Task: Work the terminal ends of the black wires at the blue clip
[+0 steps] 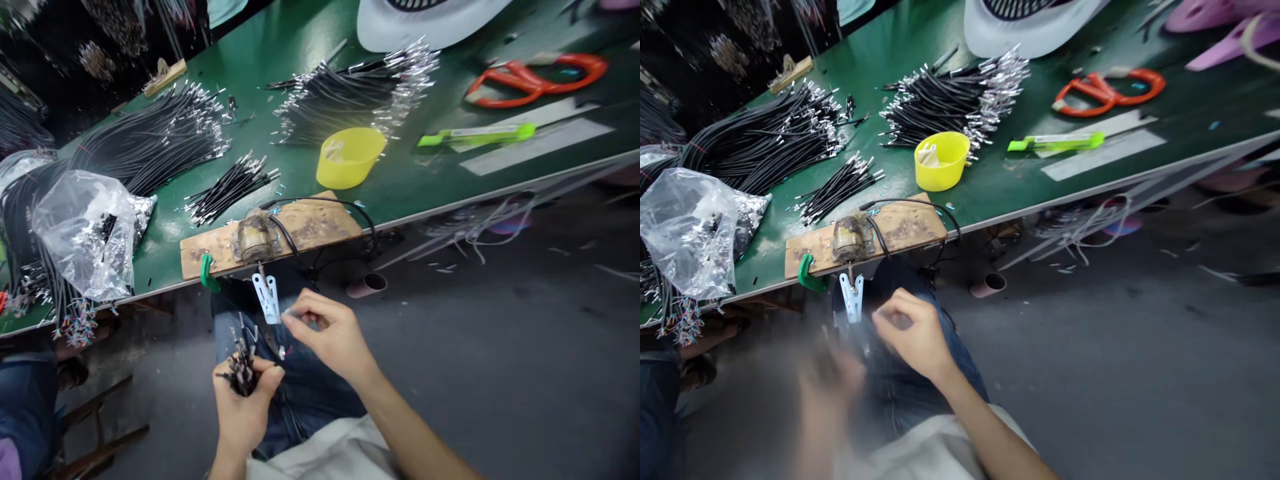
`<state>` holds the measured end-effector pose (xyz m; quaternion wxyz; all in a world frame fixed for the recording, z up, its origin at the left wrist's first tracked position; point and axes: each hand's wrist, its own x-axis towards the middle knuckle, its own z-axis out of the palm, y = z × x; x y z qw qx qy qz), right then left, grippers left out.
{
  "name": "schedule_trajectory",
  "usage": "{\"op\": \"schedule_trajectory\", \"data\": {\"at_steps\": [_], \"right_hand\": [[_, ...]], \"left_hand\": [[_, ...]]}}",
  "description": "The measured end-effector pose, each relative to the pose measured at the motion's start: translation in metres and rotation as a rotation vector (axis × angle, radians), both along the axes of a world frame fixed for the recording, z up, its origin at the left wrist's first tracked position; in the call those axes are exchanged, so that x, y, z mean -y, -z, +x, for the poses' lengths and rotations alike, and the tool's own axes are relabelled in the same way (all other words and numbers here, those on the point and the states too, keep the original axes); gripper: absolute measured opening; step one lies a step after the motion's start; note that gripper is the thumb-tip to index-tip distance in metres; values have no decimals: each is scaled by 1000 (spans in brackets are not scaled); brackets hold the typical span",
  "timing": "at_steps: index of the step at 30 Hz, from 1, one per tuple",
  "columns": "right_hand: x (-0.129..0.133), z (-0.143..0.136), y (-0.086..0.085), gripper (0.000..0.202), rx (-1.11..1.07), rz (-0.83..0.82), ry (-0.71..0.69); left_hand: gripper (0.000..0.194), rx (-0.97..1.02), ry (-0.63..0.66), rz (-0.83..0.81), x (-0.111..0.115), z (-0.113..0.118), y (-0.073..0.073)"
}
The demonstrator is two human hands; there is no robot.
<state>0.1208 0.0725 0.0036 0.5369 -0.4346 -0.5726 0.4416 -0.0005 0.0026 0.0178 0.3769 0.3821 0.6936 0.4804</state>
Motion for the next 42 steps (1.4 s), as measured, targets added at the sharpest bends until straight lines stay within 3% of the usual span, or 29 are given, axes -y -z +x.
{"op": "schedule_trajectory", "data": {"at_steps": [3, 6, 10, 15, 22, 25, 28, 30, 33, 35, 39, 42], "right_hand": [[4, 0, 10, 27, -249, -134, -213], [12, -3, 17, 43, -348, -192, -438], [15, -3, 19, 46, -424, -226, -536], [12, -2, 17, 30, -403, -137, -518], [20, -15, 21, 30, -524, -332, -374], [23, -15, 18, 25, -435, -189, -227], [21, -13, 14, 24, -350, -62, -186], [18, -12, 12, 28, -497, -177, -307], [12, -13, 9, 34, -786, -492, -549], [6, -13, 8, 34, -801, -619, -596], [-14, -12, 4, 29, -619, -655, -466], [-33, -12, -4, 35, -555, -577, -264]], "left_hand": [[29, 153, -41, -88, 1, -1, 4], [36, 223, -14, -132, 2, -4, 8], [41, 300, 56, -166, 2, -8, 11], [41, 294, 82, -153, 4, -12, 14], [41, 142, 10, -8, 3, -4, 19], [38, 124, -5, -16, 3, -6, 20], [37, 168, 107, -120, 1, -13, 18], [37, 144, 200, -106, -2, -18, 14], [27, 58, 303, 9, -11, -24, 5], [17, 9, 334, 53, -15, -25, 1], [8, -9, 251, 19, -16, -23, -1], [10, -2, 174, 55, -13, -21, -1]]}}
